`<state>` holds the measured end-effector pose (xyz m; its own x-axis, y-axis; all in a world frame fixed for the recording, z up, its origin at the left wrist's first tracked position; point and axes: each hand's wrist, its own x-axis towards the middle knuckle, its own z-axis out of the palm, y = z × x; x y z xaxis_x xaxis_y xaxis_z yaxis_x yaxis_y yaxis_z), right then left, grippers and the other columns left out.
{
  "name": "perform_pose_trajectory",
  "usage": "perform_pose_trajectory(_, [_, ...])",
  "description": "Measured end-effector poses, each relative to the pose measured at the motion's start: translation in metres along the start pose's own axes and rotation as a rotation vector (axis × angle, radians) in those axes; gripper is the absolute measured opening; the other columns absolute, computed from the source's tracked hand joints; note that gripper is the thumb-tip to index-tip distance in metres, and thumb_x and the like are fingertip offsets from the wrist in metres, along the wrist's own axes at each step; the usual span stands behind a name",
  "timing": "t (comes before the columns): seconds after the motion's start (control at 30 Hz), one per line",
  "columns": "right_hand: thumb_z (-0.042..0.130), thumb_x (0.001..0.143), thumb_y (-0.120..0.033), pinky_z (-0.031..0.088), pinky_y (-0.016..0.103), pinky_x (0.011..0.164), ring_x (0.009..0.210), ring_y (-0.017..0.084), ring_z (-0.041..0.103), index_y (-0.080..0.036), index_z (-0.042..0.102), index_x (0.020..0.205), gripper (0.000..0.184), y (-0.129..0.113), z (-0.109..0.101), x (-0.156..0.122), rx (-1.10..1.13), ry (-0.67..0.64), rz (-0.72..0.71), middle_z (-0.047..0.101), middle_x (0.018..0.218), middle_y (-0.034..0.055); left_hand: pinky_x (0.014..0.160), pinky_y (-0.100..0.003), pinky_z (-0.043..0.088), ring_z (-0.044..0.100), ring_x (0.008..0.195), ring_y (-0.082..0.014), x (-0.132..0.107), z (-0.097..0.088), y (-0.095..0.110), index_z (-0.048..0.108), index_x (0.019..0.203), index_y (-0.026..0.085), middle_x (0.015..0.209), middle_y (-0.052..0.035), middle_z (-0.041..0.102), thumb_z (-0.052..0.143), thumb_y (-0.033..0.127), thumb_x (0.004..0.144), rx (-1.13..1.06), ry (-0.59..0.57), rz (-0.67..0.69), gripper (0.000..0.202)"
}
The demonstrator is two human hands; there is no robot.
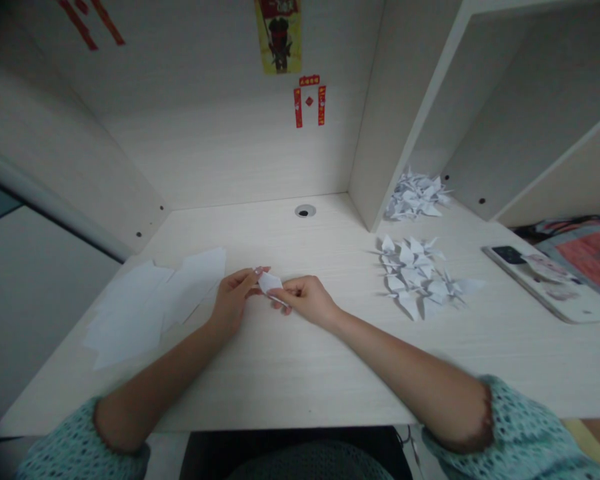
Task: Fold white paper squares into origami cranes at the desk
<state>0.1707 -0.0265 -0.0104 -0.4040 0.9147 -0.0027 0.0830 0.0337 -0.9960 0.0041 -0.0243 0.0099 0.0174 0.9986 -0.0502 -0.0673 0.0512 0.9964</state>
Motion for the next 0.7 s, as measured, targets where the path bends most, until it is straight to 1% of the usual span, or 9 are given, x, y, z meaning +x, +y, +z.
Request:
perform_pose_trajectory(0.13, [0.062,0.075,-0.05,0.044,0.02,0.047,0.047,0.008,0.055,-0.015,0.071,0.066,0.037,-0.0005,0.0002,0.0,-0.004,0.003,-0.017,0.068,0.061,0.0036,0.066,-0.029,0.052,0.061,0.075,-0.0177,0.0,-0.0002,-0.0004,0.074,0.085,0.015,0.085,-0.0082,0.07,0.068,0.045,0.069,-0.048,-0.02,-0.021,0.035])
perform_pose_trajectory(0.33, [0.062,0.075,-0.051,0.043,0.02,0.047,0.046,0.008,0.055,-0.015,0.071,0.066,0.038,0.0015,-0.0003,0.0001,-0.021,0.012,-0.015,0.067,0.06,0.0036,0.066,-0.027,0.051,0.062,0.074,-0.0159,0.0004,0.0002,-0.0004,0.074,0.086,0.017,0.085,-0.0057,0.071,0.07,0.042,0.067,-0.115,0.007,-0.045,0.032])
perform_pose_trajectory(0.57, [0.061,0.077,-0.05,0.044,0.021,0.049,0.047,0.009,0.055,-0.015,0.071,0.068,0.037,0.0026,-0.0008,-0.0009,-0.053,0.017,-0.019,0.068,0.062,0.0047,0.068,-0.027,0.05,0.062,0.075,-0.0157,0.0005,-0.0002,0.0012,0.074,0.088,0.015,0.083,-0.007,0.07,0.071,0.041,0.067,-0.221,0.022,-0.109,0.034])
perform_pose_trajectory(0.7, [0.062,0.076,-0.05,0.043,0.021,0.047,0.046,0.009,0.055,-0.015,0.071,0.066,0.037,0.0012,0.0003,-0.0011,-0.029,0.016,-0.009,0.068,0.06,0.0039,0.066,-0.025,0.049,0.062,0.076,-0.0157,0.0024,-0.0034,0.0029,0.073,0.09,0.015,0.085,-0.0078,0.069,0.069,0.043,0.069,-0.218,0.091,-0.086,0.036])
